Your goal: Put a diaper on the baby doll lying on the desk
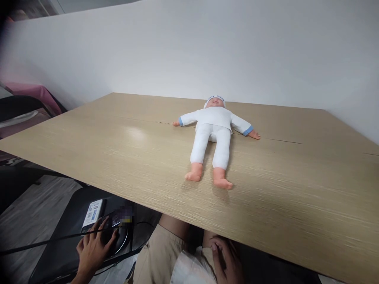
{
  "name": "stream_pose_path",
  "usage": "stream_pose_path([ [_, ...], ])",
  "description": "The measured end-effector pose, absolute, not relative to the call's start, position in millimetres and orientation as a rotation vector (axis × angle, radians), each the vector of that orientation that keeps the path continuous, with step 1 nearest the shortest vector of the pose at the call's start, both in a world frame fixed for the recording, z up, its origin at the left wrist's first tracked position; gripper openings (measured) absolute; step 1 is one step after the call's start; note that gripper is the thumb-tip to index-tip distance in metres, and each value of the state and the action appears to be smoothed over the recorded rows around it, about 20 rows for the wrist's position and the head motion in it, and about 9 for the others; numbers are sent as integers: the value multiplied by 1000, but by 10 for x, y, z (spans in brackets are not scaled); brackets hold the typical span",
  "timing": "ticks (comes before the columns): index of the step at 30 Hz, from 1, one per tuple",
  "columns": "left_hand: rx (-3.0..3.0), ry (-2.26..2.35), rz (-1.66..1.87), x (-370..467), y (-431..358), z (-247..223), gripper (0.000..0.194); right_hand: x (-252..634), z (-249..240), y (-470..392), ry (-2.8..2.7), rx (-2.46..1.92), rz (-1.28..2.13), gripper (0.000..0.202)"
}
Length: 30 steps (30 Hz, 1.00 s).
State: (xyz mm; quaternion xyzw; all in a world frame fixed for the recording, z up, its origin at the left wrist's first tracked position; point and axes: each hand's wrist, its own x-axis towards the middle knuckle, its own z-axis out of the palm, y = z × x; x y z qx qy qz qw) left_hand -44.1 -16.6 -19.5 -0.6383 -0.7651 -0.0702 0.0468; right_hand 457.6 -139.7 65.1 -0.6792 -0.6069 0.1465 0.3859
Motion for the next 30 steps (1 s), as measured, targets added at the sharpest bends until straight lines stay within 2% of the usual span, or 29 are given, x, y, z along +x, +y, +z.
stream_pose_path([
  [10,-1962,-2367,-329,-396,-162,-125,72,4581,660,-1383,-1561,-1737,343,25],
  [19,-1953,-2442,-191,-412,-140,-105,69,4569,671,-1379,-1550,-1719,352,23],
  [25,-1969,-2369,-311,-435,-156,-197,74,4569,651,-1379,-1542,-1717,334,20],
  [30,-2069,-2331,-248,-377,-103,-228,62,4582,645,-1384,-1570,-1712,327,20],
])
